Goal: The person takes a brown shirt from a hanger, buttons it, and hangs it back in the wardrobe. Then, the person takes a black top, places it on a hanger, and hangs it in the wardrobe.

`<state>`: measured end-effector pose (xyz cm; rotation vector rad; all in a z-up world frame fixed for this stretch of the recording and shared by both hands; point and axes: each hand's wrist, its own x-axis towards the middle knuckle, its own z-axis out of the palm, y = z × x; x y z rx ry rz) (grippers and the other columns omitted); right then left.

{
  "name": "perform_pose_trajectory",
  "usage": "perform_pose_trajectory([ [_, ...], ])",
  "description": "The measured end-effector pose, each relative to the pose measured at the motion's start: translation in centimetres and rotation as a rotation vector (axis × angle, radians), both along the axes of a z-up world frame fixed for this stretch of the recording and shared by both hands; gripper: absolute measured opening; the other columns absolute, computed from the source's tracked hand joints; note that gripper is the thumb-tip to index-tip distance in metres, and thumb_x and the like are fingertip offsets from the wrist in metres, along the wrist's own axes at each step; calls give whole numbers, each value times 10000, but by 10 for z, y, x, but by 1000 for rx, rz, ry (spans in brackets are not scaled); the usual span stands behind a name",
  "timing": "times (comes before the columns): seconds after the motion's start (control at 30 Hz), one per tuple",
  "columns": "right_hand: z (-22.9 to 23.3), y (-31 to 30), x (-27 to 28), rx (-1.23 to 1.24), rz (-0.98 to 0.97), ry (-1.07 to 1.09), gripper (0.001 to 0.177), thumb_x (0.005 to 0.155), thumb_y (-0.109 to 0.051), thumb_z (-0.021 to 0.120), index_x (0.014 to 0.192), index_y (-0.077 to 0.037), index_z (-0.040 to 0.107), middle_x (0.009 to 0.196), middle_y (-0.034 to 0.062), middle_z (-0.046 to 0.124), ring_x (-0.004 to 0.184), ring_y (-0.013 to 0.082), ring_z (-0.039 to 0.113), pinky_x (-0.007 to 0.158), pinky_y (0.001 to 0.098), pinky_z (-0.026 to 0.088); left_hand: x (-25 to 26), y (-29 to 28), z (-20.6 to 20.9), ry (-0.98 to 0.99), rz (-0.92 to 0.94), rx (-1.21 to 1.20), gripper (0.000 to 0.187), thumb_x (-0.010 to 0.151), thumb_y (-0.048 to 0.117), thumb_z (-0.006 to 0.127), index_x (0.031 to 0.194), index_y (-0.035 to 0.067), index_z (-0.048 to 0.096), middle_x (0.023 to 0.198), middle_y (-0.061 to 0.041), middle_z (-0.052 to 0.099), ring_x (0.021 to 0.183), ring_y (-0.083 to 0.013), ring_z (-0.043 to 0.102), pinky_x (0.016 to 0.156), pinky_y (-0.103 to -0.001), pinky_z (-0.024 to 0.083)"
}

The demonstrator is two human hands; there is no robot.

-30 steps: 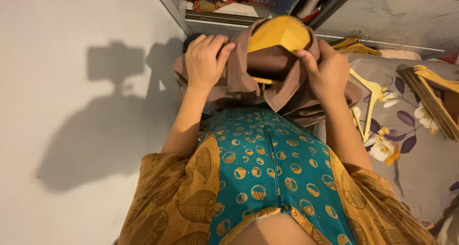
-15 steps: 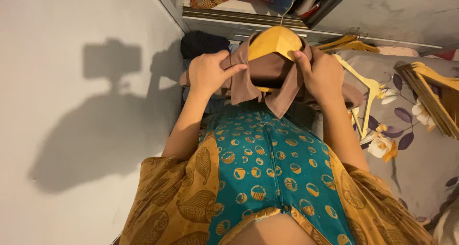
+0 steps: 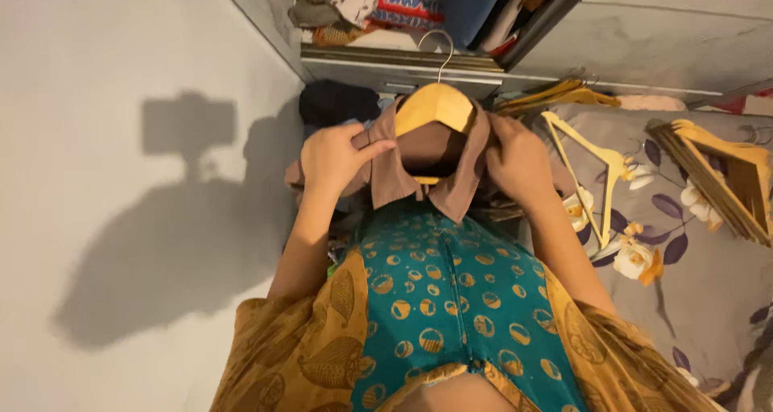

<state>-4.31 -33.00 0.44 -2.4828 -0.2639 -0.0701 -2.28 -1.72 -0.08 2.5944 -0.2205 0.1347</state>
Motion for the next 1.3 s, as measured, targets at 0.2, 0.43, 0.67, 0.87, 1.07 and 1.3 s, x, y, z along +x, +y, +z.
perform_pose_trajectory([
  [0.2,5,-13,10,-70,139,46,586,818,-167,660,1367,20,578,1179,235,666,1013,450,644,824,496,524,4,-6,6,76,42,17,682,741,741,749,647,81,604,577,-143,575,583,-384,589,504,-462,443],
  [0.43,-18,-29,14,-219,-63,-79,355,891,-349,760,980,-40,608,884,167,680,837,420,651,696,521,495,8,-9,21,76,92,-1,635,749,734,753,712,105,677,577,-127,578,564,-369,592,511,-452,454],
  [0.67,-2,-49,20,-315,-74,-173,381,911,-396,771,944,-58,600,816,168,666,769,424,635,653,527,471,16,-24,49,1,96,32,606,751,712,766,728,110,700,572,-150,582,587,-395,589,517,-472,449],
  [0.87,59,-79,29,-297,-130,-386,380,902,-413,805,945,-76,635,831,134,668,775,390,634,670,496,463,25,-40,86,-312,64,-75,553,833,672,760,876,122,736,646,-113,634,619,-386,625,548,-468,467],
  [1.07,110,-109,36,-361,-311,-746,429,859,-423,830,808,-81,577,755,98,592,748,332,579,692,444,424,30,-48,128,-729,-6,-87,421,1058,507,695,1067,87,716,968,-94,708,903,-340,636,828,-448,483],
  [1.3,139,-136,46,-211,-347,-827,385,830,-333,828,781,-39,584,714,115,546,678,323,557,635,405,418,46,-76,146,-870,114,-44,330,989,447,764,1000,120,728,929,-44,665,870,-303,592,825,-421,437],
])
